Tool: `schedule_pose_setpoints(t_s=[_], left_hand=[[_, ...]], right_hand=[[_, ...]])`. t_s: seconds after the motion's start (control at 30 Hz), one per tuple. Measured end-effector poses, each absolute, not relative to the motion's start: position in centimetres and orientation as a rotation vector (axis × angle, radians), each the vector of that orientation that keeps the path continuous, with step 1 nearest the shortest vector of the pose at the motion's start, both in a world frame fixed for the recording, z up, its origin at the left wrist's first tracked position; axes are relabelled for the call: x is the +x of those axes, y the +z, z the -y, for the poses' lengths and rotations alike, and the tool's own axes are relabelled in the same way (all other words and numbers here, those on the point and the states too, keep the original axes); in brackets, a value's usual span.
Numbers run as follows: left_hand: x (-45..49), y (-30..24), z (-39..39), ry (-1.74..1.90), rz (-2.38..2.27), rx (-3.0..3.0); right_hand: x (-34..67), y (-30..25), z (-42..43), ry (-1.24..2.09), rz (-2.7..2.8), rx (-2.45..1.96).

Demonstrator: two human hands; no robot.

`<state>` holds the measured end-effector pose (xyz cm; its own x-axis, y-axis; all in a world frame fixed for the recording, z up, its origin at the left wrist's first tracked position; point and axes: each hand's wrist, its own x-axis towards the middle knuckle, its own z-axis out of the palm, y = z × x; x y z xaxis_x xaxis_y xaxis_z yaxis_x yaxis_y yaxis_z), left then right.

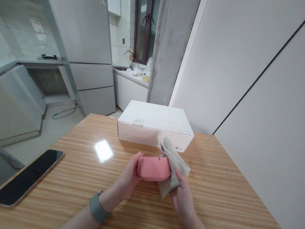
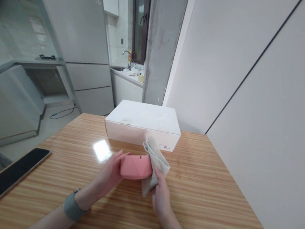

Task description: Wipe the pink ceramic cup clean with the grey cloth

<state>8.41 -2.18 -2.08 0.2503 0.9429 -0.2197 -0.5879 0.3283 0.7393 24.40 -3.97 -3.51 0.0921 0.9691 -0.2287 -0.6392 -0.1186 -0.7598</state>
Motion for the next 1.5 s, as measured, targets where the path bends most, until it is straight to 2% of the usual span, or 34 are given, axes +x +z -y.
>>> schedule_pose_setpoints(t_s=[0.17,0.4,0.6,0.97,1.3,1.5], left_hand=[[7.9,-0.9,2.5,1.038,-0.613,0.563],[7.9,-1.0,2.9,1.049,-0.531,0.860],[7.9,-1.3,2.9,1.044,-0.467,0.744],[8.1,-1.4,2.9,1.130,-0.705,0.722],[8.3,-1.2,2.9,1.224,-1.010,0.966],[7.9,-1.6,2.7,1.117,-0.895,0.785]], right_hand=[[25.2,-2.6,3.5,1.413,0.469,-0.871],[25.2,-1.2,3.9,1.466,0.452,-0.811],[24.5,-0.3,4.6,1.527,0.491,-0.739],[24.6,-1.1,4.6,1.475,0.437,-0.838],[24.7,-2.0,4.5,1.495,0.519,-0.793],[25.1,-2.6,4.0,1.480,0.423,-0.833]])
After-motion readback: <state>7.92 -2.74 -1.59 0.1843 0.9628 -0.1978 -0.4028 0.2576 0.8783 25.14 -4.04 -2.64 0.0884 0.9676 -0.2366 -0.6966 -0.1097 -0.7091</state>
